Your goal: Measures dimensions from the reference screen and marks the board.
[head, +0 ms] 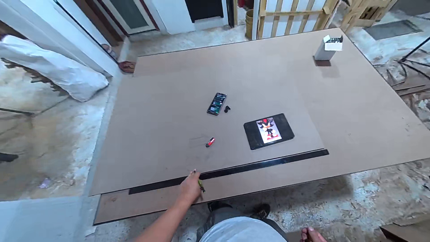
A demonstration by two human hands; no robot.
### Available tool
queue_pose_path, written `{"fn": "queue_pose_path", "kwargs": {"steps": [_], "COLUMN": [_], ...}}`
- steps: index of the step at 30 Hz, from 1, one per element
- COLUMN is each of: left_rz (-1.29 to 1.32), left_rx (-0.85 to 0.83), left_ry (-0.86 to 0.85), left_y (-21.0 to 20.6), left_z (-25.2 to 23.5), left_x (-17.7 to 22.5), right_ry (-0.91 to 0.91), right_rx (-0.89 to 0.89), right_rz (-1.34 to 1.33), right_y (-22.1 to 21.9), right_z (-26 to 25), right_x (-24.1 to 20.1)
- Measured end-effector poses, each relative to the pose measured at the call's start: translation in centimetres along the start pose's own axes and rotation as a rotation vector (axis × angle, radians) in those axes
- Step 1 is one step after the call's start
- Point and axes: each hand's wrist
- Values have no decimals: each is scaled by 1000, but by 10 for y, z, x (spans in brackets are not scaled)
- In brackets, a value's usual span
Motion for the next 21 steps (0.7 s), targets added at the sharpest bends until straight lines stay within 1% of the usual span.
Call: {"fn": "queue_pose_path", "kwargs": {"steps": [2, 4, 7, 9, 12, 16, 18, 19, 21], "left_rz": [24, 30, 42, 38, 34, 11, 72, 117, 213], "left_rx": [-25, -47, -24, -24, -28, -82, -106, -110, -131], "left_ry": [89, 152, 181, 200, 220, 221, 147, 68, -144], "left_y": [7, 10, 6, 3, -1, 7, 21, 26, 32], "left_z": [3, 6, 7, 6, 3, 1, 0, -1, 0], "left_x": [21, 34, 43, 46, 48, 53, 68, 80, 109], "right_ry": [-23, -26, 9, 13, -4, 33, 82, 107, 163], "right_rx": [35, 21, -39, -57, -67, -161, -234, -265, -324], "right_rz": [50, 97, 132, 134, 151, 193, 307, 388, 554], "right_y": [25, 43, 57, 55, 41, 17, 7, 2, -14], "right_z": [-19, -35, -61, -76, -90, -91, -87, -85, -83], "right_x": [-20, -39, -58, -66, -77, -83, -88, -92, -99]}}
Point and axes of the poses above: each hand's wrist, its own z-axis away from the middle knuckle, its own y-axis out of the back of the hand, x = y × z, and after that the axes turned 2 degrees about -z, right-handed
